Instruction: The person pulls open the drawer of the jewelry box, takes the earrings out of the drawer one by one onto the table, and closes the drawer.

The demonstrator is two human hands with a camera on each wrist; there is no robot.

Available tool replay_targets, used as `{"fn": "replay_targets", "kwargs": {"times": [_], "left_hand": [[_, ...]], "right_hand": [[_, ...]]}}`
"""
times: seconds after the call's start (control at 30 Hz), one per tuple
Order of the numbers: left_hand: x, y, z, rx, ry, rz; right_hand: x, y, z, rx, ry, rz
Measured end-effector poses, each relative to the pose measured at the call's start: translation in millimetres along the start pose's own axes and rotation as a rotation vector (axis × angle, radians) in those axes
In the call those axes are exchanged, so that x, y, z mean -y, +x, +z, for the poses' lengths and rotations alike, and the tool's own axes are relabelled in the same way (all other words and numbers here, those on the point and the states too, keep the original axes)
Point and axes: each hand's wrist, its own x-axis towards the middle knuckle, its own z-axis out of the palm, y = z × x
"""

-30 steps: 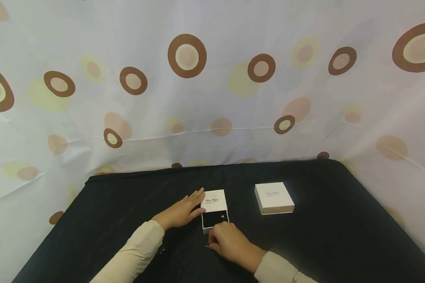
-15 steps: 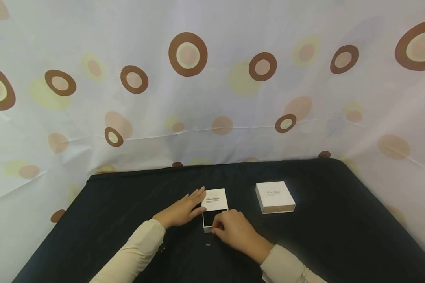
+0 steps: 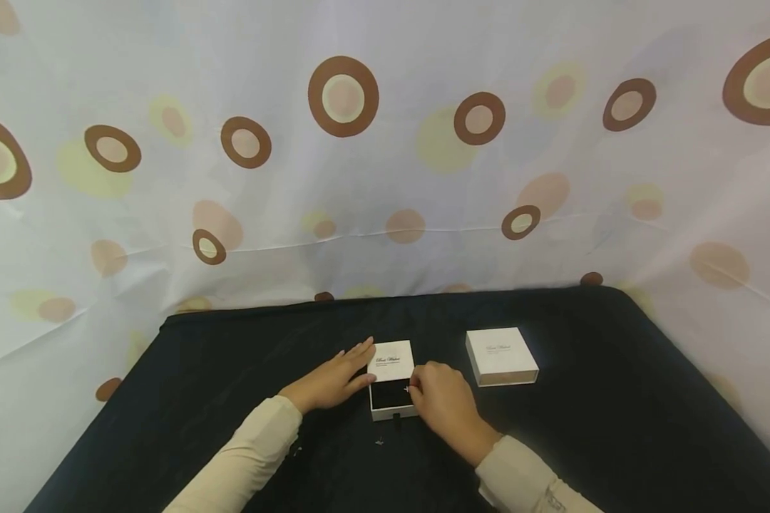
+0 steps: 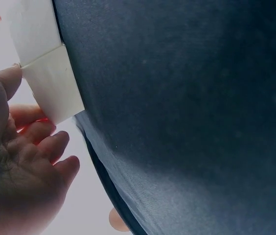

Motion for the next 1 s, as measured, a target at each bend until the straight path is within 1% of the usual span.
{"fn": "replay_targets", "kwargs": {"times": [0.17, 0.33, 0.5, 0.63, 0.73, 0.87, 1.0], "left_hand": [[-0.8, 1.2, -0.1, 0.002, 0.001, -0.004], [-1.6, 0.5, -0.7, 0.001, 0.000, -0.004], [-2.8, -0.6, -1.5, -0.001, -0.002, 0.003], [-3.2, -1.2, -2.2, -0.002, -0.003, 0.004], [-2.9, -1.3, -2.3, -0.002, -0.004, 0.004], [-2.1, -1.0, -1.4, 0.001, -0.002, 0.003], [-1.7, -1.0, -0.2, 0.003, -0.003, 0.002]], "right_hand": [[-2, 3, 5, 0.035, -0.007, 0.027], [1, 3, 10, 0.063, -0.058, 0.009], [3, 5, 14, 0.043, -0.133, -0.013], [5, 6, 16, 0.024, -0.166, -0.013], [7, 7, 16, 0.028, -0.183, 0.004], [9, 7, 15, 0.055, -0.201, 0.026], [12, 8, 14, 0.072, -0.222, 0.030]]}}
